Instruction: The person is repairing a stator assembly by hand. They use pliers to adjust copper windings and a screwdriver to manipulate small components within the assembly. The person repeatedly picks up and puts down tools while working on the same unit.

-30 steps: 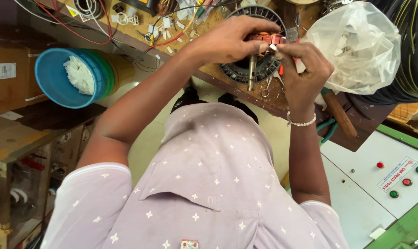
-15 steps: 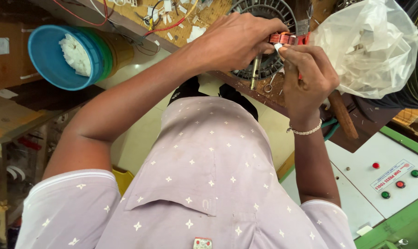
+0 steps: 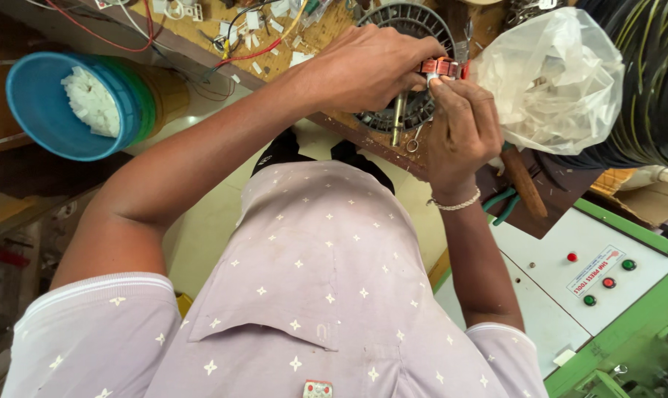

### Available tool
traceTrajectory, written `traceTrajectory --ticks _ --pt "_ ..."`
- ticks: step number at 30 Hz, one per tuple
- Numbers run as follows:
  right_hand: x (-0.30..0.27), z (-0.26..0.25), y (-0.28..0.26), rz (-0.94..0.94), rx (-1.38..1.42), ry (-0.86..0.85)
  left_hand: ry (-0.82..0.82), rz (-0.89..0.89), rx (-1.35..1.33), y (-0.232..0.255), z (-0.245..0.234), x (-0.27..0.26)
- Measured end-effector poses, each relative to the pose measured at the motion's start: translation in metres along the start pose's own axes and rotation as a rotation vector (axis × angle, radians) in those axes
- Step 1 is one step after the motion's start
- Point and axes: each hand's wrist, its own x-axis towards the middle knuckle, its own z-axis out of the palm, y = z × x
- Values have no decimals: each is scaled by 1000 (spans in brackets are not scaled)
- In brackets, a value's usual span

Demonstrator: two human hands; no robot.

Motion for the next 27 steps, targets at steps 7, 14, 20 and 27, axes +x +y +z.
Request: traceTrajectory --ticks 7,14,20,27 --pt "-6 10 -4 14 -63 60 -29 -1 -9 -2 1 0" --pt "-11 12 3 -15 -22 64 -61 35 -15 -11 3 -3" --pt "-23 4 15 -92 130 69 -33 354 -61 -25 16 -32" --pt "-12 -20 22 208 273 -350 129 341 -466 -44 34 -48"
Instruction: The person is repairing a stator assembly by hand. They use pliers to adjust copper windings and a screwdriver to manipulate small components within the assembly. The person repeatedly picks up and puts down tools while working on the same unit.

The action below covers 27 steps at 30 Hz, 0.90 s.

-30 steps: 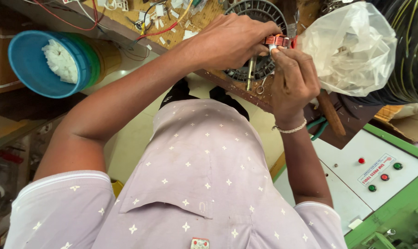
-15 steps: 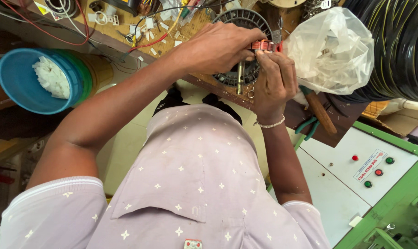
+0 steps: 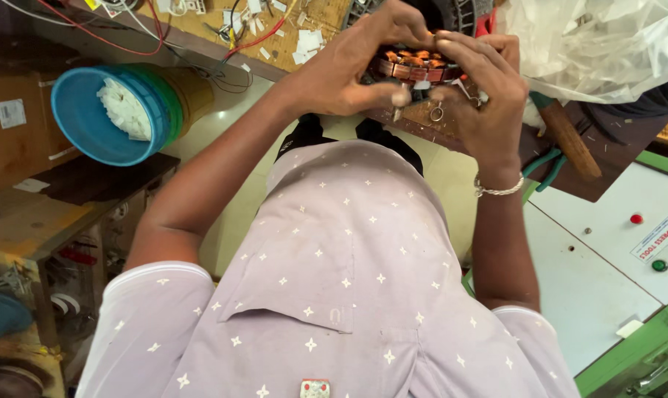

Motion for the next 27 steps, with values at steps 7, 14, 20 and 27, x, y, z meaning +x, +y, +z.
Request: traceTrajectory --ticks 7,14,20,27 --pt "13 -21 -19 65 7 -214 160 -236 -201 -15 24 0" --pt "25 -22 -43 16 -185 -217 149 -162 71 -5 19 8" --pt "30 -20 -44 -131 -276 -183 117 -36 226 -8 18 4" --pt "19 -16 -34 -59 -249 -112 113 -69 187 -5 18 7"
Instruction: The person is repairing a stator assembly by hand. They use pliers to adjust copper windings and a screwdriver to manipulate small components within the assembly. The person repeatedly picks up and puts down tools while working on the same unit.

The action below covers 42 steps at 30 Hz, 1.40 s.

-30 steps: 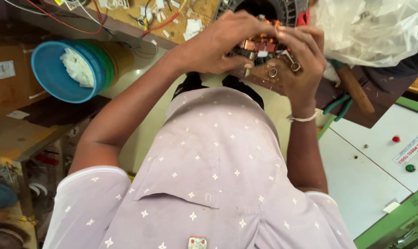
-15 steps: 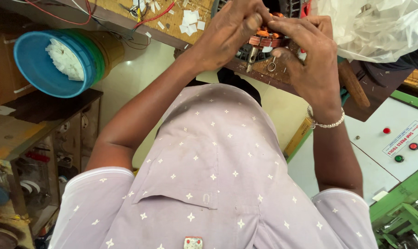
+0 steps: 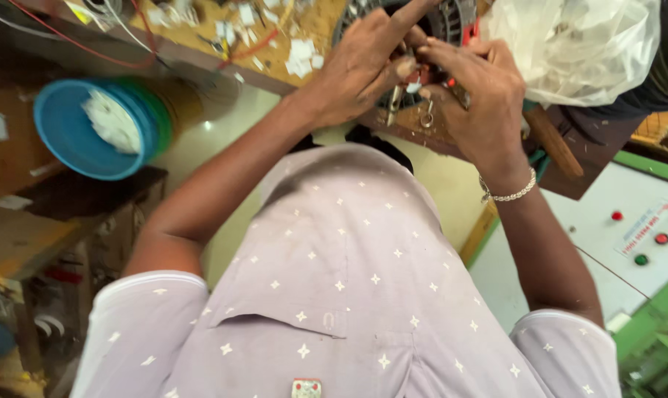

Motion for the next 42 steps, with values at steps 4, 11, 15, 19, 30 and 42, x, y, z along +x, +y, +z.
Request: traceTrajectory --ticks 4,11,15,19,30,42 --pt "-10 14 -9 95 227 150 92 8 -294 7 -2 -9" --pt "-28 40 -8 70 176 286 70 199 61 2 -4 -13" --pt "-23 50 -8 22 133 363 199 219 176 9 6 -12" --pt "-27 56 -5 -1 69 382 245 288 266 9 12 -14" --pt "-26 66 4 -47 -7 457 372 368 385 3 22 -8" --pt "-24 63 4 -17 -9 424 366 305 350 5 22 -10"
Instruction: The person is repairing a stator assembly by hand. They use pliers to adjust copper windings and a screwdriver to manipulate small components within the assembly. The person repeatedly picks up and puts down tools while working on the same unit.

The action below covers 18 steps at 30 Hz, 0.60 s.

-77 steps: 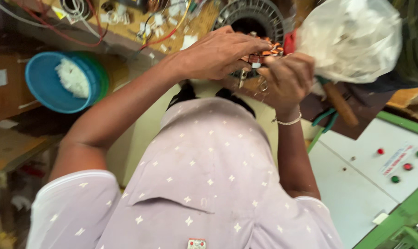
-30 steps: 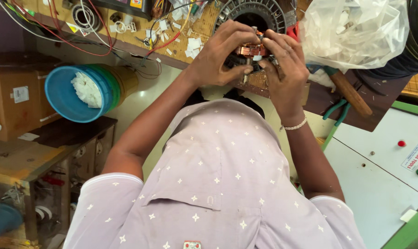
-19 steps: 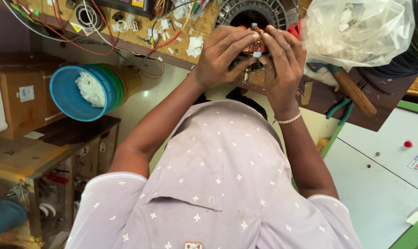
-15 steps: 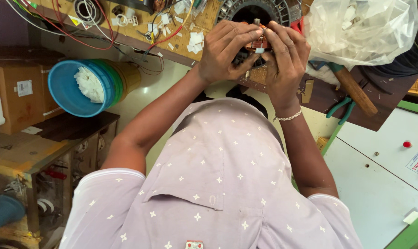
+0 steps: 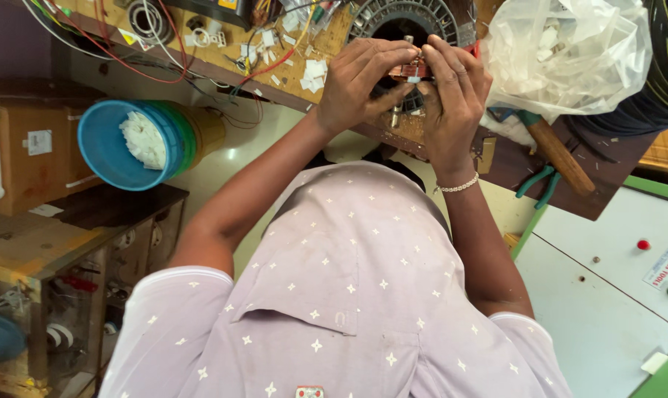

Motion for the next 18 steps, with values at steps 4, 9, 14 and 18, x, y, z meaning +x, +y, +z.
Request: traceTrajectory --ticks 4,9,14,18 --pt "-1 2 -3 52 1 -19 3 -59 10 6 -2 0" --pt "-3 0 -8 53 -28 -37 80 -58 43 10 11 -3" --pt "-4 -2 -6 16 -61 -47 130 -91 96 10 24 -9" --pt "-2 -1 -5 23 -61 -57 154 -106 89 9 27 -9"
